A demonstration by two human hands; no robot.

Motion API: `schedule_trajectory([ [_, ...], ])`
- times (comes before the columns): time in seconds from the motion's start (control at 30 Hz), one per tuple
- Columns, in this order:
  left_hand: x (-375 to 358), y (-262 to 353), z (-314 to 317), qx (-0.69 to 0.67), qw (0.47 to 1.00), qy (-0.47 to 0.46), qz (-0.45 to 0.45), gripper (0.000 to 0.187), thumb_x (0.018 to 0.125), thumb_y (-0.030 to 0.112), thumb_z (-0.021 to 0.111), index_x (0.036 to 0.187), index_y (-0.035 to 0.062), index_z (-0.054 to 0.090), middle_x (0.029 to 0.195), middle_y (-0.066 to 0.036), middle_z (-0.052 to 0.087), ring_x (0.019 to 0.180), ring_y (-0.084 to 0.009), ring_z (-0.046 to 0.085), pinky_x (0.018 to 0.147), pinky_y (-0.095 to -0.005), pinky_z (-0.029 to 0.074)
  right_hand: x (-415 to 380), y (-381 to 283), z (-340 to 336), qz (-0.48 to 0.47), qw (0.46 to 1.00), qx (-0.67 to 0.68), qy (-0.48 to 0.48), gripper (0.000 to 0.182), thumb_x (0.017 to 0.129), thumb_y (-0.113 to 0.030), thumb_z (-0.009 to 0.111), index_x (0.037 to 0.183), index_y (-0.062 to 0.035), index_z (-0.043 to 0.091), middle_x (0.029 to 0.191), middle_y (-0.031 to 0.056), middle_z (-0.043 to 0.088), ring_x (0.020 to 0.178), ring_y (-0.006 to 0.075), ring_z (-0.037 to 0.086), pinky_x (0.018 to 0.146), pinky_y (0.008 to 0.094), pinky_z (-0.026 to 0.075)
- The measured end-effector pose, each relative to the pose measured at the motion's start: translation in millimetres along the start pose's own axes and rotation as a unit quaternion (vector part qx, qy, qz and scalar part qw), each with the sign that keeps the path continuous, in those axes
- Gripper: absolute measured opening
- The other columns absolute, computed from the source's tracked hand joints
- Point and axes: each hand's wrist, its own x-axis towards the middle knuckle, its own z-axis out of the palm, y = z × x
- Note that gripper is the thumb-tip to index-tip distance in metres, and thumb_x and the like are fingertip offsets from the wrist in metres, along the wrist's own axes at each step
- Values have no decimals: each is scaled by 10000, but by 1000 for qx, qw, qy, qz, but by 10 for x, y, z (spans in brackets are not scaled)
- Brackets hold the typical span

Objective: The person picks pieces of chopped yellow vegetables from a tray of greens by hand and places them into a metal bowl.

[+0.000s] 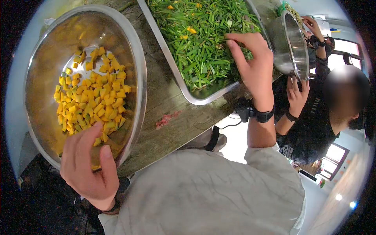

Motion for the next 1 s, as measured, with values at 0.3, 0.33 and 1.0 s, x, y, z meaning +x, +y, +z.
schedule_trajectory([
  [0.3,-19,-33,4,3,1000,2,3,281,922,117,673,1159,-27,720,1088,-189,759,961,-403,717,881,-450,570,45,-45,20,43,981,141,-126,145,958,-144,762,928,-1,766,931,127,725,897,307,676,795,396,524],
  [0.33,-15,-33,-1,4,1000,2,9,285,923,116,673,1165,-28,717,1091,-188,760,963,-402,718,883,-449,570,26,-32,5,46,978,164,-122,175,951,-161,771,886,1,758,943,132,736,894,327,681,782,414,534],
  [1.0,-17,-37,-19,5,1000,-12,12,294,936,117,664,1187,-30,709,1079,-192,756,935,-397,716,860,-448,571,-17,-21,-136,-3,982,67,-174,261,825,-43,826,1082,-40,779,1026,126,650,1015,316,645,917,383,514],
])
